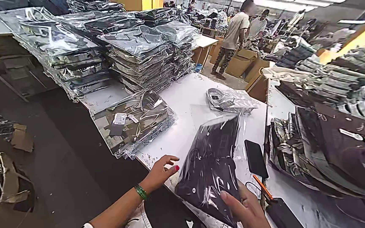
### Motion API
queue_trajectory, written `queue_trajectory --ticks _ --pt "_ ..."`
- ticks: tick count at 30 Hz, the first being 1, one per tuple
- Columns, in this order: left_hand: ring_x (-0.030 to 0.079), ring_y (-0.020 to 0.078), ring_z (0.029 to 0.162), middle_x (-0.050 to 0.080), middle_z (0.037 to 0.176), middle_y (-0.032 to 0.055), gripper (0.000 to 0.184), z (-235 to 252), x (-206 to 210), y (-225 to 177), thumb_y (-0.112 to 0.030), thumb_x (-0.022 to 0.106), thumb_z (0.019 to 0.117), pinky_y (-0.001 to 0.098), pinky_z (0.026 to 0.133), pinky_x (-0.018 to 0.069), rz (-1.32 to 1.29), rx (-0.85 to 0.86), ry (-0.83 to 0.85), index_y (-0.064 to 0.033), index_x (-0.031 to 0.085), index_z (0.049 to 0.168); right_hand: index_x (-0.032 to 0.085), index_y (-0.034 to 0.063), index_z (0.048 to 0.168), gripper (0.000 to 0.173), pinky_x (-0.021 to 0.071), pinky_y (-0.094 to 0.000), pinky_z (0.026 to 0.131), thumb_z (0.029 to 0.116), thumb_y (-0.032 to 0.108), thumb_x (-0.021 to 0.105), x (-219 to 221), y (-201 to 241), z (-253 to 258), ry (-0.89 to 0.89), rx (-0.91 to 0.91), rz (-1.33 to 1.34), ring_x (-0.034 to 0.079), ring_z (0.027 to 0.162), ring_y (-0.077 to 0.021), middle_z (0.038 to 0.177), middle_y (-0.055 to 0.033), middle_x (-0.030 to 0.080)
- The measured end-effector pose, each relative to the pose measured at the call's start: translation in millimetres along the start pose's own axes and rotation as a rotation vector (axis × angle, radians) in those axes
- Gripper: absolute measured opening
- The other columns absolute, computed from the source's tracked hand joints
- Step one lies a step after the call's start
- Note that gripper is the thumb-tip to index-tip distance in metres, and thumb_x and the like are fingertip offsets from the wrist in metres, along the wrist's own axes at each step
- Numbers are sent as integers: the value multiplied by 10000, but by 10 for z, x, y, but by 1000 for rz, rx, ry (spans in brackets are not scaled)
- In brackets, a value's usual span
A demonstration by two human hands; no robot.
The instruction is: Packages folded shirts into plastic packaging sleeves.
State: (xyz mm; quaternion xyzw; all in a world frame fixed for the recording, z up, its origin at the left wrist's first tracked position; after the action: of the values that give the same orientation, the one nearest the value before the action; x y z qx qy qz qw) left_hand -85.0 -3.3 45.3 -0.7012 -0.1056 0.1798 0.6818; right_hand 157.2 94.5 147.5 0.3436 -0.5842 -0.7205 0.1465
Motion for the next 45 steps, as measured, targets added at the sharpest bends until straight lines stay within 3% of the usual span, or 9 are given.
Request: queue_trajectory --ticks 4,7,10,16,23,28,34,40,45 --pt "588 296 1324 432 1592 26 1068 -314 -312 -926 -640 717 823 491 924 596 -516 322 144 -207 122 1597 744 30 1185 325 570 -402 623 888 130 656 318 572 93 -49 -570 -726 701 739 -263 948 -156 731" --pt "711 190 1123 712 1268 -20 631 -588 -411 -1020 -453 801 836 409 947 609 -657 411 -17 -243 573 1386 702 311 1263 419 438 -396 752 961 82 522 628 561 348 -342 -848 -970 599 855 -239 1072 -46 675" --pt "735 125 710 748 837 46 80 -464 -455 -856 -72 520 1010 283 668 630 -880 180 -682 -62 591 1044 692 317 1248 445 340 -583 1009 929 36 558 907 449 641 -427 -912 -933 612 1150 -288 1234 -53 677" --pt "701 62 718 690 823 -7 176 398 -920 -415 -90 356 1100 216 729 605 -1010 136 -925 -37 524 1114 774 126 1156 324 355 -765 984 947 175 531 930 -166 814 -395 -637 -807 676 1109 -408 1162 -144 725" --pt "663 146 1098 565 1333 109 510 640 -973 -212 -390 296 1118 277 913 553 -1066 -140 -751 -67 249 1510 725 125 1277 333 213 -791 1100 981 194 591 826 -1355 328 -43 12 -736 481 1382 -456 1425 -176 600" --pt "750 100 824 778 945 -13 496 482 -60 -487 -345 206 1123 245 734 608 -895 -455 -148 -129 651 1092 728 113 1261 323 350 -686 1110 1006 219 561 579 -1577 19 -106 -96 -650 524 1372 -388 1443 -128 601" --pt "690 91 643 725 806 16 361 1228 1319 -1106 -198 255 1116 208 581 563 -609 -396 194 -94 597 1067 724 85 1261 319 358 -637 1134 1008 189 559 -67 -1767 120 -155 -56 -633 524 1379 -362 1436 -121 609" --pt "661 205 1064 657 1244 140 436 2674 3156 -1914 -289 306 1128 385 901 532 -131 -97 347 13 471 1395 740 26 1197 277 373 -645 1118 992 119 580 -227 -1793 101 -145 -99 -501 556 1337 -395 1380 -174 639" --pt "286 371 1501 312 1617 225 678 3840 4199 -2178 -498 392 1080 618 1168 263 53 -5 233 -13 340 1551 763 -3 1115 261 395 -654 1087 981 79 555 -257 -1838 101 -216 -138 -321 607 1266 -416 1289 -175 693"
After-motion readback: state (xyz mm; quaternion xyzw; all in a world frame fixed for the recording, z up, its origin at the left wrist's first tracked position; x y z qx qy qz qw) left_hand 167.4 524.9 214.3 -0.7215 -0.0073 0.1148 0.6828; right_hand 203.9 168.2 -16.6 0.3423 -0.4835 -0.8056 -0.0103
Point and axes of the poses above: each hand's wrist, its own z-axis towards the middle knuckle, its own x-axis out of the palm, y = z × x, the point moved 4 cm from there along z, towards the middle knuckle
